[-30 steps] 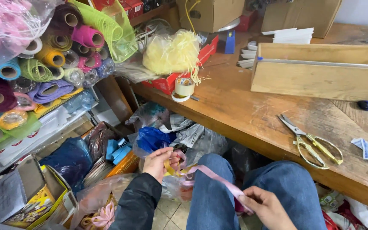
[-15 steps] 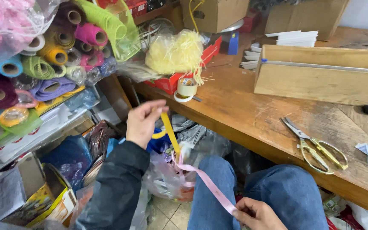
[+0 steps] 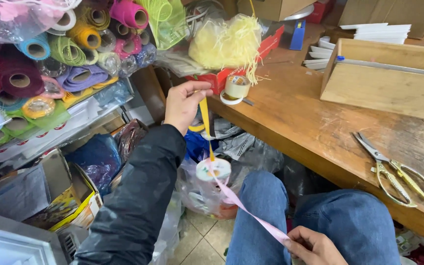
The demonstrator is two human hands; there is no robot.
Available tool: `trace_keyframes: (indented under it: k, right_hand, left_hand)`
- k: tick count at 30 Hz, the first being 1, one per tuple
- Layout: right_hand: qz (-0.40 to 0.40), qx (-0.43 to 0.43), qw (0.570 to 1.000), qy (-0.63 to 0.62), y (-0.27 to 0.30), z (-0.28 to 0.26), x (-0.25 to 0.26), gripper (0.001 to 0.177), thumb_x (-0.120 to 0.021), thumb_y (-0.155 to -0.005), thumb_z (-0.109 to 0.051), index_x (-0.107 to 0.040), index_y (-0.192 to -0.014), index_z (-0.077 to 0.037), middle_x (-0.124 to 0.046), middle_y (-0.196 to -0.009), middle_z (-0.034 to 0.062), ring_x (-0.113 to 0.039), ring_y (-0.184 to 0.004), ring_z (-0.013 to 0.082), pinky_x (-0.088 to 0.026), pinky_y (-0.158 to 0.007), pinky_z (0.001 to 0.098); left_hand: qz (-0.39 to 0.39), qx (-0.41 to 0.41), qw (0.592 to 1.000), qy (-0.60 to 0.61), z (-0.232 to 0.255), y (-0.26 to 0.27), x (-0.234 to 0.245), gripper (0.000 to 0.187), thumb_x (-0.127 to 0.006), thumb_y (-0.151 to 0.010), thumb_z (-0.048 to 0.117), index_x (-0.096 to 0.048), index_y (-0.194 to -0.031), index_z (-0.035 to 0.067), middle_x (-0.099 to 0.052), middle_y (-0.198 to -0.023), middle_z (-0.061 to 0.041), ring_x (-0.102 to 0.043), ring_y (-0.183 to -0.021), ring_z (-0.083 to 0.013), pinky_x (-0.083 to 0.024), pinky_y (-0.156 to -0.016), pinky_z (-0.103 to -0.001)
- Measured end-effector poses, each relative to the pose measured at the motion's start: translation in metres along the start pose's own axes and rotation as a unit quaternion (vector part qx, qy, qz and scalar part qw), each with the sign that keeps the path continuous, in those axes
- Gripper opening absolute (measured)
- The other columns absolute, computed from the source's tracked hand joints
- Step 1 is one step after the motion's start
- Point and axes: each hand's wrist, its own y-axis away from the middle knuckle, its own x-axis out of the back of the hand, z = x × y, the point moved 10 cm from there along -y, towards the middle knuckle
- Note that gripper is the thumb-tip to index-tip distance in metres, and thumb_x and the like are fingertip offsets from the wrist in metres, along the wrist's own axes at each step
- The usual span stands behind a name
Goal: The person is creating decorative bows by cutting, folding, and tying colorful ribbons at a workbench.
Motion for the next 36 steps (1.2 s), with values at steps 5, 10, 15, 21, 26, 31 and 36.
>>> trace_keyframes:
  k: [5, 10, 15, 21, 26, 31, 36]
  right_hand:
    - [0.001, 0.014, 1.0, 0.002, 0.001, 0.004, -0.005, 0.008, -0.082, -0.098, -0.007, -0.084, -0.098, 0.001, -0.067, -0.072, 0.0137, -0.062, -0.061, 0.0226, -0.051, -0.06, 0.0326]
    - [-0.026, 0.047, 0.998, 0.013, 0.012, -0.011, -0.021, 0.01, -0.083, -0.097, -0.009, -0.089, -0.098, -0.001, -0.071, -0.075, 0.0109, -0.06, -0.063, 0.0179, -0.049, -0.063, 0.0292]
    - [-0.039, 0.041, 0.996, 0.066, 0.01, -0.013, -0.03, 0.009, -0.084, -0.096, -0.015, -0.089, -0.096, -0.007, -0.072, -0.076, 0.0064, -0.06, -0.066, 0.0148, -0.048, -0.065, 0.027]
    - [-0.081, 0.172, 0.942, 0.277, 0.0, -0.046, -0.071, 0.014, -0.083, -0.095, -0.034, -0.079, -0.086, -0.024, -0.072, -0.073, -0.0114, -0.06, -0.068, 0.0016, -0.05, -0.068, 0.0215]
    - [-0.206, 0.258, 0.863, 0.382, 0.018, -0.12, -0.14, 0.018, -0.07, -0.102, -0.04, -0.073, -0.091, -0.025, -0.074, -0.083, -0.0119, -0.064, -0.074, 0.0018, -0.049, -0.073, 0.026]
    - [-0.193, 0.256, 0.925, 0.206, -0.019, -0.224, -0.144, 0.021, -0.055, -0.093, -0.011, -0.075, -0.1, -0.007, -0.079, -0.089, 0.0073, -0.075, -0.074, 0.0174, -0.065, -0.072, 0.0307]
    - [-0.089, 0.358, 0.925, -0.089, -0.016, -0.364, -0.062, 0.009, -0.066, -0.094, -0.015, -0.071, -0.096, -0.008, -0.075, -0.095, 0.0104, -0.074, -0.087, 0.0254, -0.063, -0.082, 0.0391]
  left_hand:
    - [0.0, 0.011, 1.0, -0.01, -0.005, 0.0, -0.005, 0.023, -0.063, -0.095, 0.003, -0.081, -0.108, 0.008, -0.084, -0.095, -0.008, -0.08, -0.096, -0.0143, -0.062, -0.098, -0.031]
    - [-0.109, 0.211, 0.965, -0.108, -0.072, 0.048, -0.035, 0.023, -0.063, -0.097, 0.008, -0.078, -0.115, 0.011, -0.083, -0.112, -0.007, -0.079, -0.108, -0.0186, -0.059, -0.107, -0.038]
    - [-0.113, 0.298, 0.947, -0.031, -0.173, 0.085, -0.05, 0.025, -0.065, -0.092, 0.002, -0.078, -0.113, 0.002, -0.081, -0.103, -0.015, -0.078, -0.09, -0.0212, -0.063, -0.084, -0.031]
    - [-0.188, 0.271, 0.932, -0.153, -0.12, 0.098, -0.06, 0.026, -0.066, -0.094, 0.015, -0.081, -0.114, 0.008, -0.081, -0.105, -0.008, -0.075, -0.077, -0.0178, -0.062, -0.074, -0.031]
    - [-0.255, 0.203, 0.929, -0.174, -0.11, 0.089, -0.088, 0.032, -0.066, -0.089, 0.022, -0.081, -0.116, 0.014, -0.082, -0.113, -0.004, -0.08, -0.084, -0.0169, -0.061, -0.083, -0.03]
    - [-0.282, 0.043, 0.928, -0.24, -0.029, 0.089, -0.092, 0.064, -0.058, -0.096, 0.044, -0.054, -0.151, 0.012, -0.065, -0.147, -0.011, -0.061, -0.136, -0.0268, -0.044, -0.112, -0.043]
    - [0.142, -0.004, 0.99, -0.012, -0.006, 0.102, 0.051, 0.02, -0.068, -0.099, 0.021, -0.075, -0.115, 0.012, -0.079, -0.109, -0.005, -0.076, -0.098, -0.0154, -0.061, -0.089, -0.028]
